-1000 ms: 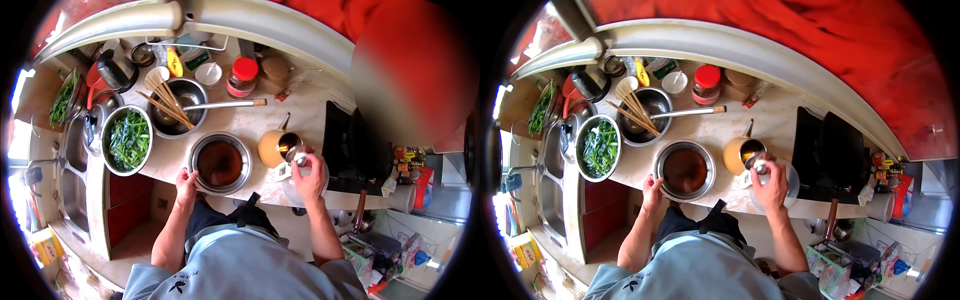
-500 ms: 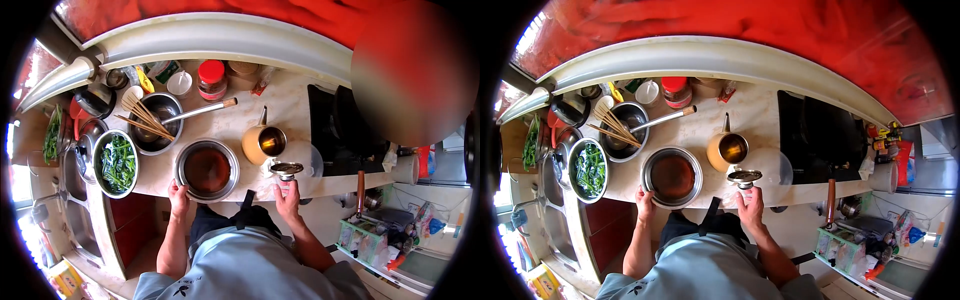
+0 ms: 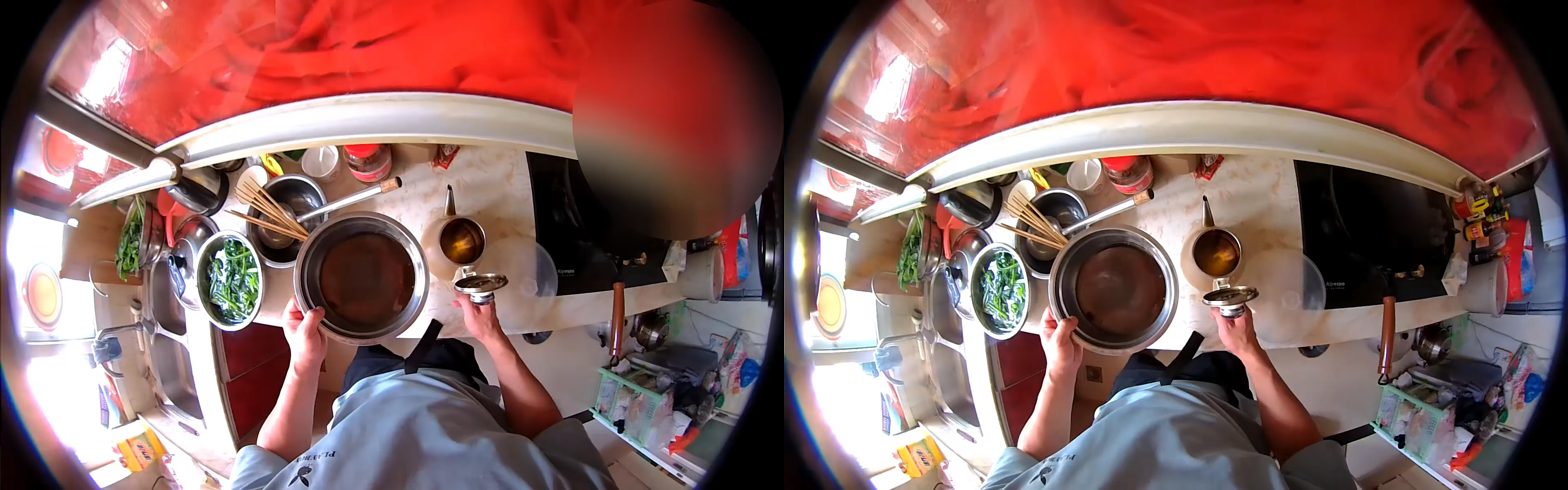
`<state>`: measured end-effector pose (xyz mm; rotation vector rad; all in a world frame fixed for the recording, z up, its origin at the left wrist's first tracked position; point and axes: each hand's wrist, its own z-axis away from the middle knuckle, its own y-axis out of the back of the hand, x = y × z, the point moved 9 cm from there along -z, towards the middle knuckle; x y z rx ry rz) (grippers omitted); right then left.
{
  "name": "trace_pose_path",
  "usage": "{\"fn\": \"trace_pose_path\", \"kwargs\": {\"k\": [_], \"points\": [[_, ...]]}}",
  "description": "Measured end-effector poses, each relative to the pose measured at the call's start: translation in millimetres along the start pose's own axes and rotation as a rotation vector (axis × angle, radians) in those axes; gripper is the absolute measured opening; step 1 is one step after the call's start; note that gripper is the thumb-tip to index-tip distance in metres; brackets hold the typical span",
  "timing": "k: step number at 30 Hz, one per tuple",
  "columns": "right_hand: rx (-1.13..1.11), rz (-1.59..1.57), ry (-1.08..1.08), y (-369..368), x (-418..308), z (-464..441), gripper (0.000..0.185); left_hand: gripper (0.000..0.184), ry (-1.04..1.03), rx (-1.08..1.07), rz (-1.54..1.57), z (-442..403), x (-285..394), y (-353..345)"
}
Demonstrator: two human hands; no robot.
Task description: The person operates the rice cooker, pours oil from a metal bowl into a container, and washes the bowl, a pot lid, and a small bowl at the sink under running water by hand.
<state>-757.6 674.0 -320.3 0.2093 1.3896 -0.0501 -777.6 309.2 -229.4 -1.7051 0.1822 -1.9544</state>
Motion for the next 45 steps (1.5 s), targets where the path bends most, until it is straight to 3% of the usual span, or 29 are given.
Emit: {"fn": "trace_pose_path", "kwargs": {"k": [6,9,16,37,45], "points": [[0.015,0.042,-0.062,-5.2,18.9,-1.3,0.019,0.018,0.001,-0.026,-0.049,-8.0,29.8,-41.4],[-0.108,0.238,0.181,-12.6,27.5,-0.5,0.030,0.017,-0.005,-0.047,-0.097,-14.0,36.1,-51.1],[-0.007,0.350,0.341,-7.5,-4.5,7.0,0.015,0.016,-0.007,-0.078,-0.153,-24.4,43.8,-63.0],[-0.020,0.293,0.169,-3.3,-23.4,4.7,0.022,0.020,-0.008,-0.170,-0.203,-41.3,39.5,-92.2],[0.023,0.314,0.226,-0.9,-29.5,6.8,0.021,0.021,-0.002,-0.214,-0.216,-40.9,39.4,-109.7]]}}
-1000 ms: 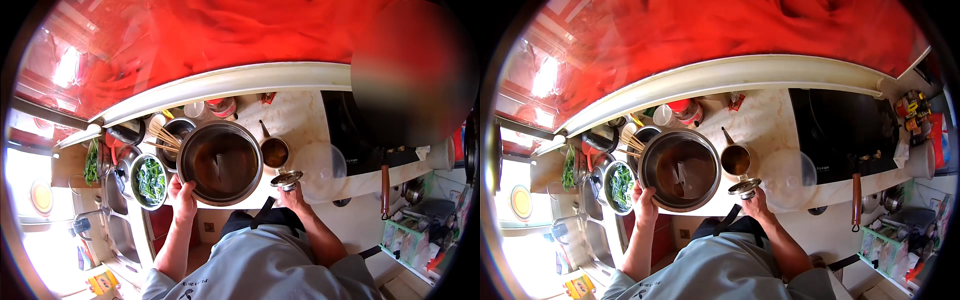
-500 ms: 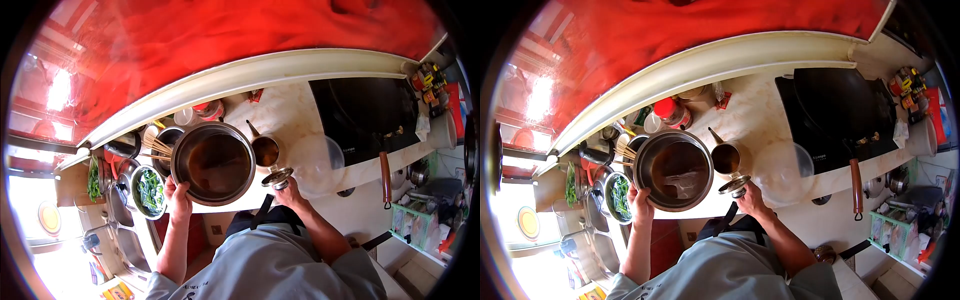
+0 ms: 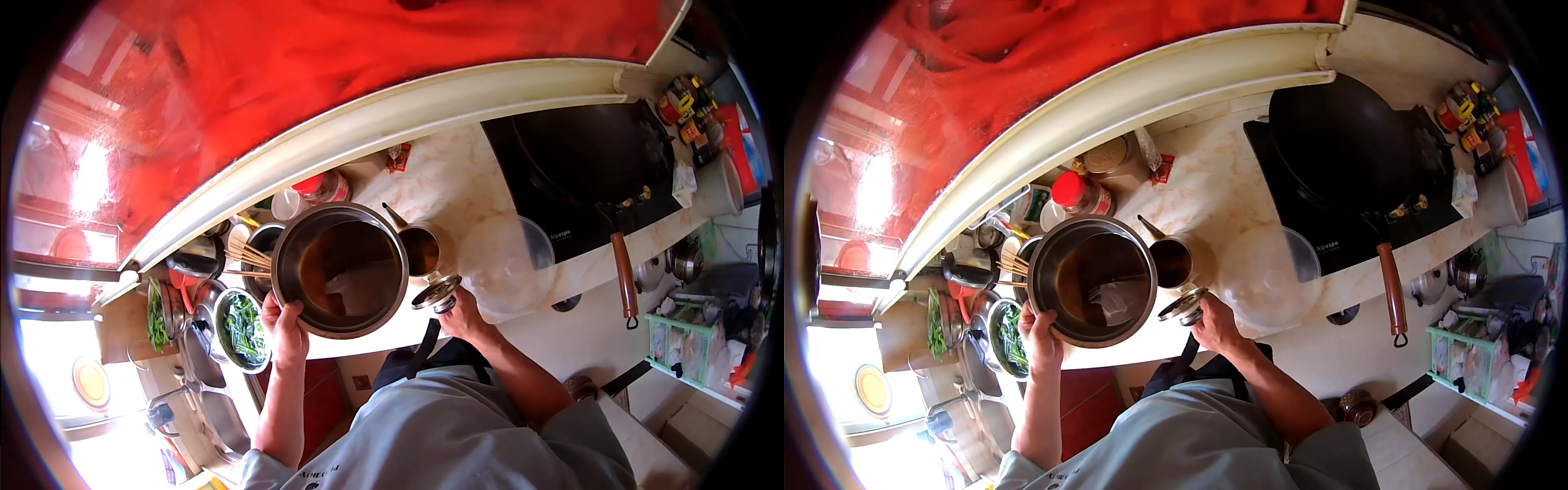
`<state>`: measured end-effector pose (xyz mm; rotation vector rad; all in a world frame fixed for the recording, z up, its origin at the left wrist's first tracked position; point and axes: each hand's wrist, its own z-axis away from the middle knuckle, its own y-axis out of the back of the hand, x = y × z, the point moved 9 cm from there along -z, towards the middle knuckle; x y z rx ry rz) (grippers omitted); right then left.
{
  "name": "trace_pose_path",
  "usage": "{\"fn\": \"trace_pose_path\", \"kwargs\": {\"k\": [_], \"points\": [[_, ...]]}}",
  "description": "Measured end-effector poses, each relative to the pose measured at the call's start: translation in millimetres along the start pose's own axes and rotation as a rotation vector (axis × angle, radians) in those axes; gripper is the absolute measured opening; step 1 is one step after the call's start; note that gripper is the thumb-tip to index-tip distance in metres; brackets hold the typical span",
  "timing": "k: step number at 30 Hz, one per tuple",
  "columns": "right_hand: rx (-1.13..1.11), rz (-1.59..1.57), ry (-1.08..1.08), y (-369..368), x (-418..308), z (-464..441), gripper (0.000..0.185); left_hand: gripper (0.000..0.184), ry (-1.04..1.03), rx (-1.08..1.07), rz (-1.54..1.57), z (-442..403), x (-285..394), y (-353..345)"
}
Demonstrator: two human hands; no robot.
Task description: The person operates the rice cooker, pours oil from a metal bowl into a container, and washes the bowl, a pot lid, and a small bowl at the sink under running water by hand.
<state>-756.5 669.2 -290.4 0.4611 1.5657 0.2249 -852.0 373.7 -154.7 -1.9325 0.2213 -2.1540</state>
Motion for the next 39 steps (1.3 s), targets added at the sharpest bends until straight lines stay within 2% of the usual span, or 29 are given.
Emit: {"fn": "trace_pose_path", "kwargs": {"k": [9,21,39], "points": [[-0.023,-0.003,-0.019,1.9,-3.5,-1.3,0.033,0.020,-0.019,-0.019,-0.021,-4.5,2.6,-9.4],[0.016,0.009,0.059,4.2,-7.0,-2.2,0.038,0.020,-0.029,-0.023,-0.078,-9.0,1.8,-14.0],[-0.016,0.009,0.033,-4.3,6.6,0.3,0.044,0.017,-0.049,0.023,-0.124,-11.6,3.0,-18.4]]}}
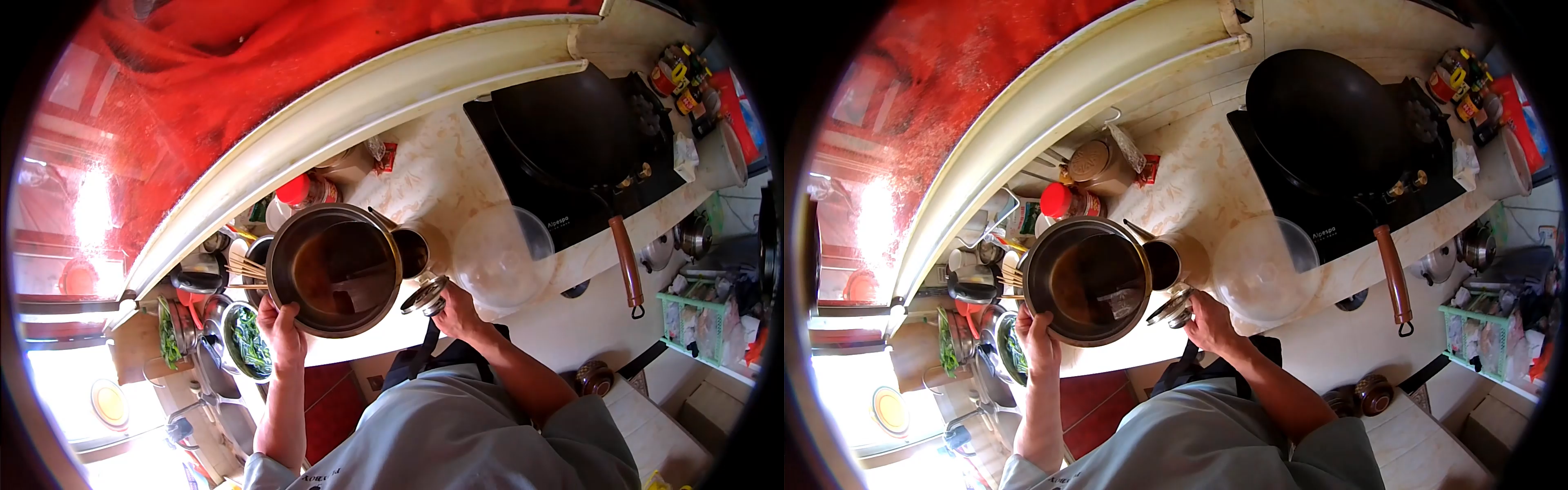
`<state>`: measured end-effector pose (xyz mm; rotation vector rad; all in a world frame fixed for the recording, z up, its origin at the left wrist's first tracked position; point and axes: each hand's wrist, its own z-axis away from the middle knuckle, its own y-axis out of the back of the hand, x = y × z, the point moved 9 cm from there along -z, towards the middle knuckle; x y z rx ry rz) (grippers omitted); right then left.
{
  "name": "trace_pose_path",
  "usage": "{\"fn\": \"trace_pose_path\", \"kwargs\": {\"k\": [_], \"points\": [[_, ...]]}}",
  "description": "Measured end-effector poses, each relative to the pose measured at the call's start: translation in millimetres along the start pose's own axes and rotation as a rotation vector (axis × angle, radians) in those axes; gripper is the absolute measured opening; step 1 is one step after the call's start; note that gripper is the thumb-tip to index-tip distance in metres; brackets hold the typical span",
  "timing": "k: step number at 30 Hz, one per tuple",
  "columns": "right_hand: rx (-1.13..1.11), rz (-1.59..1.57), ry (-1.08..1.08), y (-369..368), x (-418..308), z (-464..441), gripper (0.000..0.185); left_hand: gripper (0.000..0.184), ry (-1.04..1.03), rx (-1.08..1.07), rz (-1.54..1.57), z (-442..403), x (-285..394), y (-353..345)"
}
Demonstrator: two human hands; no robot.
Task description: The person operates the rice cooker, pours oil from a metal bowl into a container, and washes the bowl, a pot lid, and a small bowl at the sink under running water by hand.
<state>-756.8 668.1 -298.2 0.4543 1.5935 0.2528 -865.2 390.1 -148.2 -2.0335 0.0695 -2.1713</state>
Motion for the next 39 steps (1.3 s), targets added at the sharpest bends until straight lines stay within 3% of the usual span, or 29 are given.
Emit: {"fn": "trace_pose_path", "kwargs": {"k": [39], "points": [[-0.036,-0.008,-0.041,-5.7,9.1,0.8,0.043,0.017,-0.033,-0.016,-0.126,-8.7,15.1,-13.8]]}}
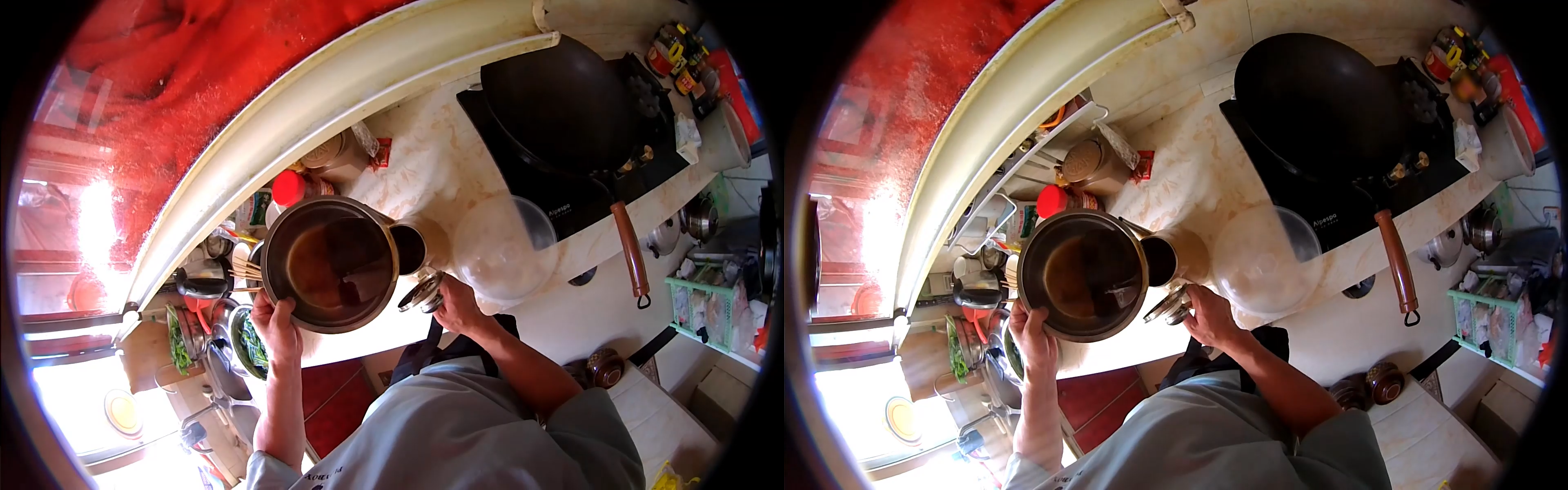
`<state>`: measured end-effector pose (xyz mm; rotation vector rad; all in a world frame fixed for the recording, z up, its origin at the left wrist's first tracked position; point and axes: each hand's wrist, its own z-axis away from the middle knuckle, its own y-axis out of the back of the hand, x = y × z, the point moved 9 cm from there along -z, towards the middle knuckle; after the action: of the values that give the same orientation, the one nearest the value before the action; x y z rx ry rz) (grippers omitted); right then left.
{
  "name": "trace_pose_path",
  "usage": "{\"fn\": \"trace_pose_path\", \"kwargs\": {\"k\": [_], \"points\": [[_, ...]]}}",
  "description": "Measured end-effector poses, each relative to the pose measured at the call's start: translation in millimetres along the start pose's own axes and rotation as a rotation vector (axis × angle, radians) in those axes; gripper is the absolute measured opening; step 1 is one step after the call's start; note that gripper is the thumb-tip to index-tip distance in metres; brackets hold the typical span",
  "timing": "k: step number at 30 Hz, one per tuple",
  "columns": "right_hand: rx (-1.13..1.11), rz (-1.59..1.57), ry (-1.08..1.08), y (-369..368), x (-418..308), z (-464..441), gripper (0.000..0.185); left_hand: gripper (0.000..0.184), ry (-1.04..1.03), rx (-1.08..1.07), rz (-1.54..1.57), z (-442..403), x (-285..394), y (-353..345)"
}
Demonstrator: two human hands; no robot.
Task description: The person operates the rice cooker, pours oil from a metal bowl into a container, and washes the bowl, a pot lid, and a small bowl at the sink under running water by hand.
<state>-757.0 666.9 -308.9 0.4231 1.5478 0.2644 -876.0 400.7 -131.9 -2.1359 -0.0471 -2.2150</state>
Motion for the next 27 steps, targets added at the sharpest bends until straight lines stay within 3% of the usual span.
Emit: {"fn": "trace_pose_path", "kwargs": {"k": [27], "points": [[0.000,0.019,-0.020,0.7,0.2,-1.0,0.043,0.023,-0.015,-0.008,-0.049,-9.2,4.5,-4.3]]}}
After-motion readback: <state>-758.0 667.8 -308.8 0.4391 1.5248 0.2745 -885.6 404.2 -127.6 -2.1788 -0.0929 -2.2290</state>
